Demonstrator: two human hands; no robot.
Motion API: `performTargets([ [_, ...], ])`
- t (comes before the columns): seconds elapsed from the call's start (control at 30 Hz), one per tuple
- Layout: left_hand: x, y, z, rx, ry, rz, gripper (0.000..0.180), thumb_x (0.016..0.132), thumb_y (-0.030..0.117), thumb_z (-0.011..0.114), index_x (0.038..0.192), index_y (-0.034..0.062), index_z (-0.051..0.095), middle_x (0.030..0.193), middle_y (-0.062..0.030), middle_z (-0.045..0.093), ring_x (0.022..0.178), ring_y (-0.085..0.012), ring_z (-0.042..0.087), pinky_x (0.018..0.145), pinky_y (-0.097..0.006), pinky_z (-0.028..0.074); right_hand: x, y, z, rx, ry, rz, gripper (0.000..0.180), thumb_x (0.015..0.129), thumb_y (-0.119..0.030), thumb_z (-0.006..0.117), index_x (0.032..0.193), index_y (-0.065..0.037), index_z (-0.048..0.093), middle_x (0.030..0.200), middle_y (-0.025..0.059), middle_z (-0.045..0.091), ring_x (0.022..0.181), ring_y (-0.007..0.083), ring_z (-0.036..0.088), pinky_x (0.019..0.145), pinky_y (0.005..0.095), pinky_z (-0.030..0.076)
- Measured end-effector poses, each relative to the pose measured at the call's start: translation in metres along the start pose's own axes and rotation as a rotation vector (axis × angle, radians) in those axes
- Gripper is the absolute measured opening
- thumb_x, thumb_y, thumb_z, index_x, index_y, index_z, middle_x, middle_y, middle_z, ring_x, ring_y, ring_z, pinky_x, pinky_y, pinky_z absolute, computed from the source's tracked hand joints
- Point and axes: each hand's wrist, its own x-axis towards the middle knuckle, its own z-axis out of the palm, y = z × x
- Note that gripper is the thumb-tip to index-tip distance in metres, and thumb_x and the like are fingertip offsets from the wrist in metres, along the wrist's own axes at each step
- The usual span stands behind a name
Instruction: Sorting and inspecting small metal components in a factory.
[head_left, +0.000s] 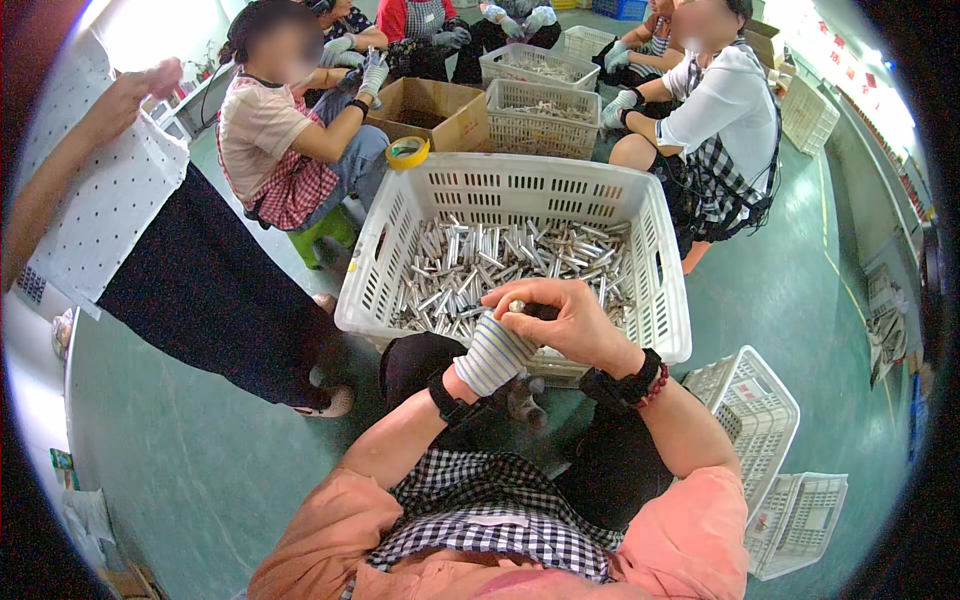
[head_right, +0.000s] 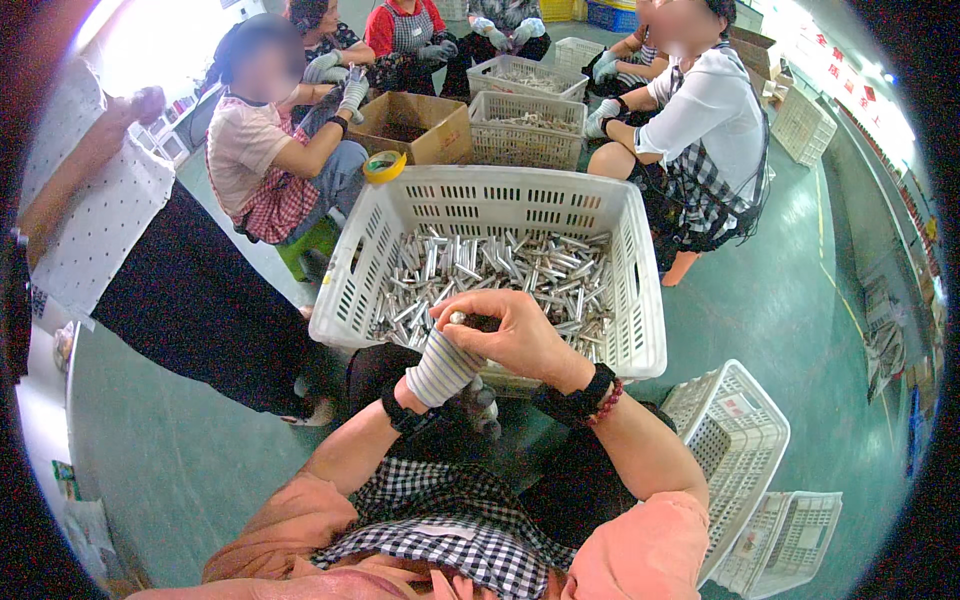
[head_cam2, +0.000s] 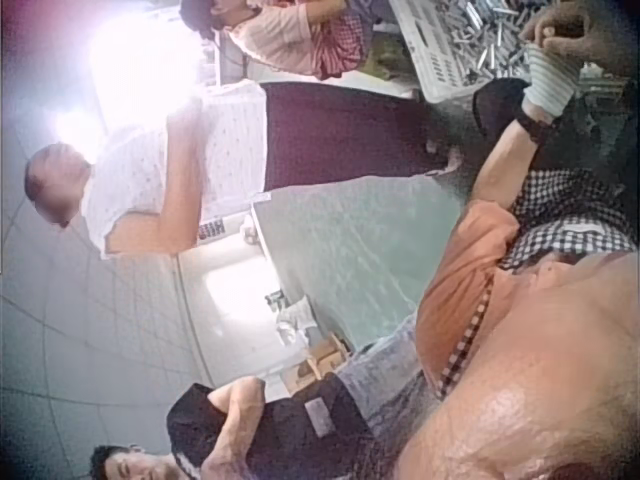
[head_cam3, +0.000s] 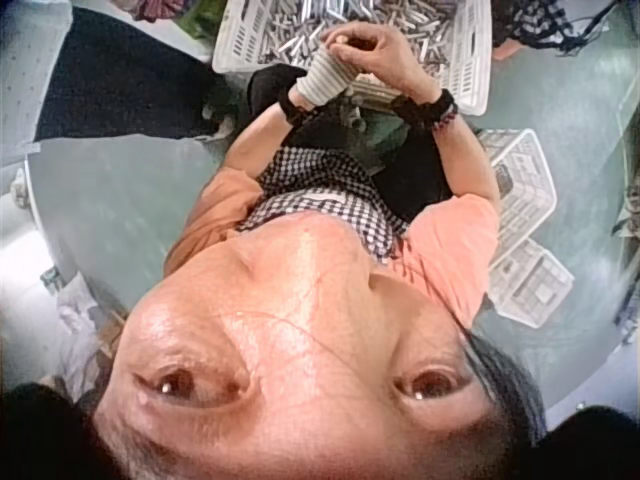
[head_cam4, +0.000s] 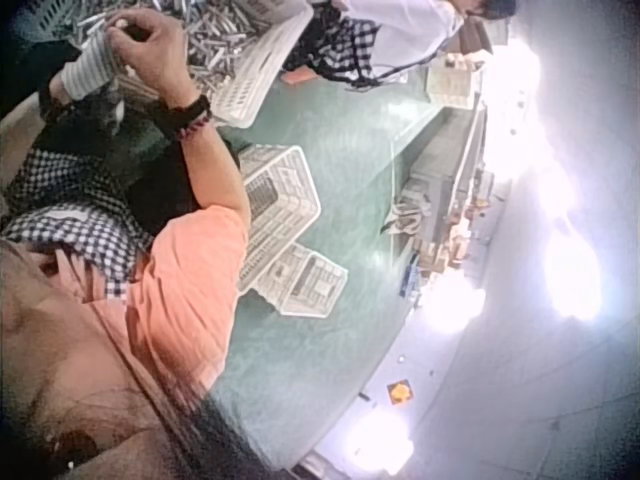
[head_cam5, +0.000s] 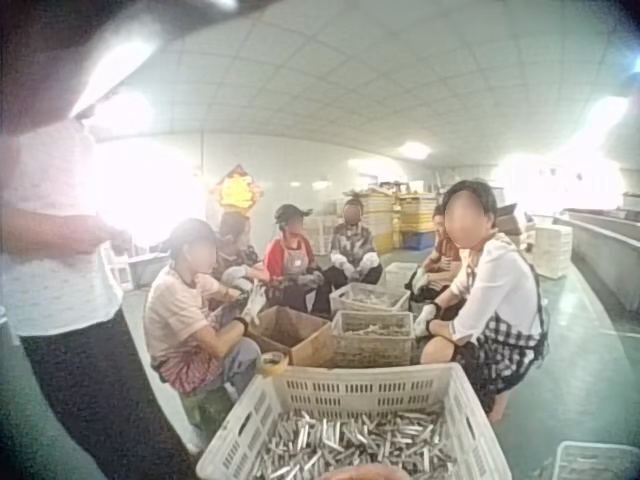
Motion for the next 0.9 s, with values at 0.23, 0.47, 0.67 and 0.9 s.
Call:
performTargets([
  [0.23, 0.012, -0.018, -0.015, -0.032, 0.046, 0.016, 0.032, 0.11, 0.02, 0.043, 0.14, 0.0098, 0.042, 0.135, -0.0043, 0.05, 0.126, -0.0166, 0.052, 0.11, -0.031, 0.046, 0.005, 0.008, -0.002, -0.372, 0.015, -0.266, 0.012, 0.09, -0.013, 0.073, 0.098, -0.004, 0.075, 0.118, 0.0076, 0.074, 0.109, 0.0217, 0.068, 0.101, 0.0384, 0.049],
  [0.47, 0.015, -0.02, -0.032, -0.211, -0.302, 0.215, 0.032, 0.11, 0.019, 0.044, 0.14, 0.0099, 0.043, 0.133, -0.004, 0.051, 0.125, -0.0155, 0.053, 0.111, -0.029, 0.045, 0.003, 0.004, 0.004, -0.262, 0.074, -0.2, 0.016, 0.088, -0.012, 0.073, 0.102, -0.005, 0.075, 0.113, 0.0081, 0.075, 0.108, 0.0217, 0.068, 0.098, 0.0364, 0.051],
  [0.67, 0.009, -0.02, -0.029, -0.493, -0.225, 0.02, 0.028, 0.11, 0.019, 0.044, 0.136, 0.0098, 0.046, 0.127, -0.0029, 0.053, 0.118, -0.0132, 0.055, 0.105, -0.03, 0.049, -0.001, 0.006, 0.003, -0.166, 0.063, -0.089, 0.026, 0.091, -0.009, 0.07, 0.117, -0.004, 0.073, 0.12, 0.0089, 0.072, 0.11, 0.0167, 0.065, 0.096, 0.0326, 0.052],
  [0.9, 0.01, -0.025, -0.039, -0.512, -0.17, -0.033, 0.028, 0.11, 0.025, 0.041, 0.134, 0.0104, 0.046, 0.125, -0.0048, 0.054, 0.116, -0.0139, 0.057, 0.102, -0.032, 0.05, 0.0, 0.001, 0.006, -0.102, 0.084, -0.049, 0.033, 0.094, -0.008, 0.068, 0.127, -0.005, 0.068, 0.117, 0.0058, 0.072, 0.104, 0.0123, 0.065, 0.088, 0.0286, 0.054],
])
